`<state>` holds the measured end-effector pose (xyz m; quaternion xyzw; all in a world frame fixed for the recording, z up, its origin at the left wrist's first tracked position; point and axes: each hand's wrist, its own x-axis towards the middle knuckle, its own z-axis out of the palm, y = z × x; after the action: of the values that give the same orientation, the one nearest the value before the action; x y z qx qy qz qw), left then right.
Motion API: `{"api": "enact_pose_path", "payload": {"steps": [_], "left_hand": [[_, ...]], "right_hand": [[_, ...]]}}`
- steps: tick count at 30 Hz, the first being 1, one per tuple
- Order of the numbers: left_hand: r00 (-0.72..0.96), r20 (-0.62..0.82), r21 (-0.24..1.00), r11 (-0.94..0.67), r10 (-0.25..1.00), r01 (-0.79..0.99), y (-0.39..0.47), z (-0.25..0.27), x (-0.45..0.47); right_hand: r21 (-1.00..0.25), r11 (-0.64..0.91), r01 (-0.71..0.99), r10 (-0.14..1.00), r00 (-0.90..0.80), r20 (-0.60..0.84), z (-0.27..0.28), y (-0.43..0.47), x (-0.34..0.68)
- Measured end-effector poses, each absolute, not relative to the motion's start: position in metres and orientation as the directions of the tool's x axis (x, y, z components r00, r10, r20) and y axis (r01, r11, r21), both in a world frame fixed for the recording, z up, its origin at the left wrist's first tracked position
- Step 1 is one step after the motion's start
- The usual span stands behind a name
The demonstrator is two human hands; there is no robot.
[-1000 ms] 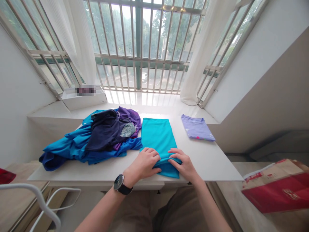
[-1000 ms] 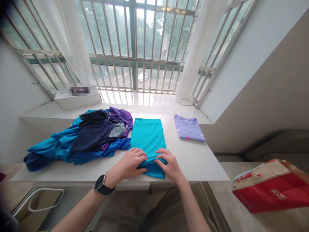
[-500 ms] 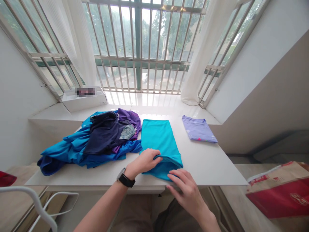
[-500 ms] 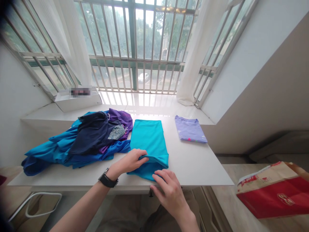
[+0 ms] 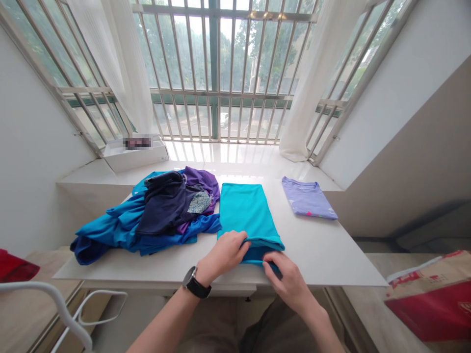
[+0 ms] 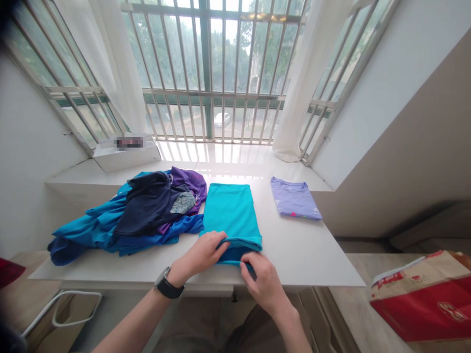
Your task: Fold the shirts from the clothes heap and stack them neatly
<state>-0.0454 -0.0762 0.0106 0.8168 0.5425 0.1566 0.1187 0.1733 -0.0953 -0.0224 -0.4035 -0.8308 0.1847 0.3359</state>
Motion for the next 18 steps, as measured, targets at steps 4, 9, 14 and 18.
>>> {"api": "enact_pose_path", "payload": {"steps": [4,9,14,18], "left_hand": [[0.372,0.167,0.327,-0.408,0.913,0.853,-0.086,0.008,-0.042],[0.395,0.222,0.362,-0.451,0.892,0.816,-0.095,0.000,-0.041],[0.422,0.261,0.375,-0.493,0.869,0.785,-0.098,-0.006,-0.046],[0.467,0.322,0.352,-0.562,0.823,0.748,-0.100,-0.011,-0.050]], "right_hand": [[-0.568,0.494,0.658,0.869,-0.370,0.328,-0.025,-0.086,0.165],[-0.468,0.462,0.753,0.880,-0.321,0.352,-0.034,-0.077,0.161],[-0.441,0.402,0.802,0.877,-0.198,0.438,-0.045,-0.080,0.166],[-0.462,0.399,0.792,0.786,-0.037,0.617,-0.049,-0.084,0.177]]}}
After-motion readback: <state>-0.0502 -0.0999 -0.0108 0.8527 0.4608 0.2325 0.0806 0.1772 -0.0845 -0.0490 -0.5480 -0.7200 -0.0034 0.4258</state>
